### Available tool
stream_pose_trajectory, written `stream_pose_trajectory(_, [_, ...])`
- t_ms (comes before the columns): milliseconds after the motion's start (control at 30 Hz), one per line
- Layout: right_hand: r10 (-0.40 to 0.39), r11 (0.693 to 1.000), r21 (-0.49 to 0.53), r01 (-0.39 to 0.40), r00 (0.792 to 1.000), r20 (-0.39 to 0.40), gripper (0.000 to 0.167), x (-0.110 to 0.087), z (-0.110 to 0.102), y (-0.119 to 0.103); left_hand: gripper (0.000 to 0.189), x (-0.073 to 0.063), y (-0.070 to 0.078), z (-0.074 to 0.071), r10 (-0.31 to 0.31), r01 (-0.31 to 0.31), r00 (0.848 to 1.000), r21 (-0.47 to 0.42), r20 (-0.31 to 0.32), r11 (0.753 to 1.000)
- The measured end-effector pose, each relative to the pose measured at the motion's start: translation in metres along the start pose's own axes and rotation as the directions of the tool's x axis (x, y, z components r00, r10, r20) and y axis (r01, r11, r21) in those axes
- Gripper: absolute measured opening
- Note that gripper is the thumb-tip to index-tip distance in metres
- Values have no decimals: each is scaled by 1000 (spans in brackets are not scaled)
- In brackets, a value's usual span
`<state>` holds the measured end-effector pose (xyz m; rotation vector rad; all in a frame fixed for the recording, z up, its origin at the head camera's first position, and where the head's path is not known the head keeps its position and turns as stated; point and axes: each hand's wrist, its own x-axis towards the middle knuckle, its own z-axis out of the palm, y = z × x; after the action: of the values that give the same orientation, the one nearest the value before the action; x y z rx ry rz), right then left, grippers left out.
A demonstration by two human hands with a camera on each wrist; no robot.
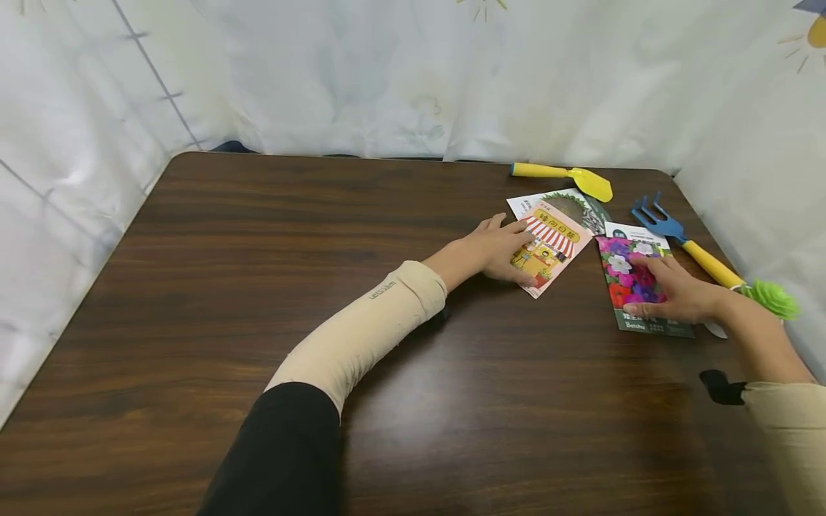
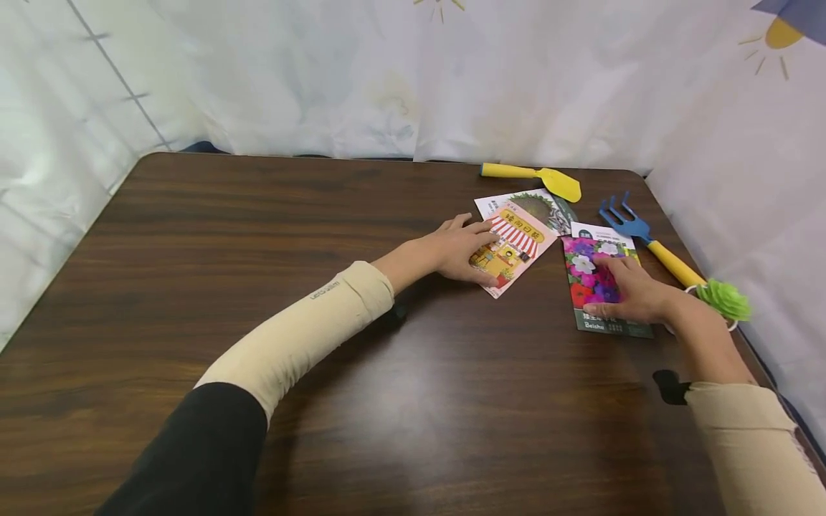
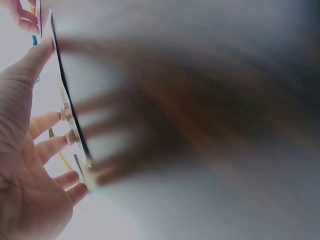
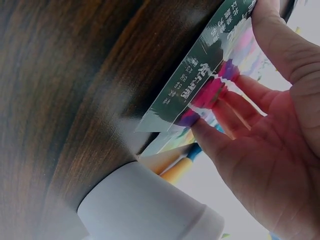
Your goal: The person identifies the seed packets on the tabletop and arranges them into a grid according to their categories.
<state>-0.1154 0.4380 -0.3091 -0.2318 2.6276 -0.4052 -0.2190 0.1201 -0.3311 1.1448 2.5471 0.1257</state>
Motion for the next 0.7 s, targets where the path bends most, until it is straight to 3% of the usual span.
stream_pose_trajectory(333, [0,1000,27,0,1000,-4,96,-4,3,2,90,-29,-9,4,26,-26,1000,-20,14,999])
stream_pose_trajectory(700, [11,996,85,-12,1000,15,98,-4,4,0,86,-47,-24,2,26,-22,998,68,-62,997])
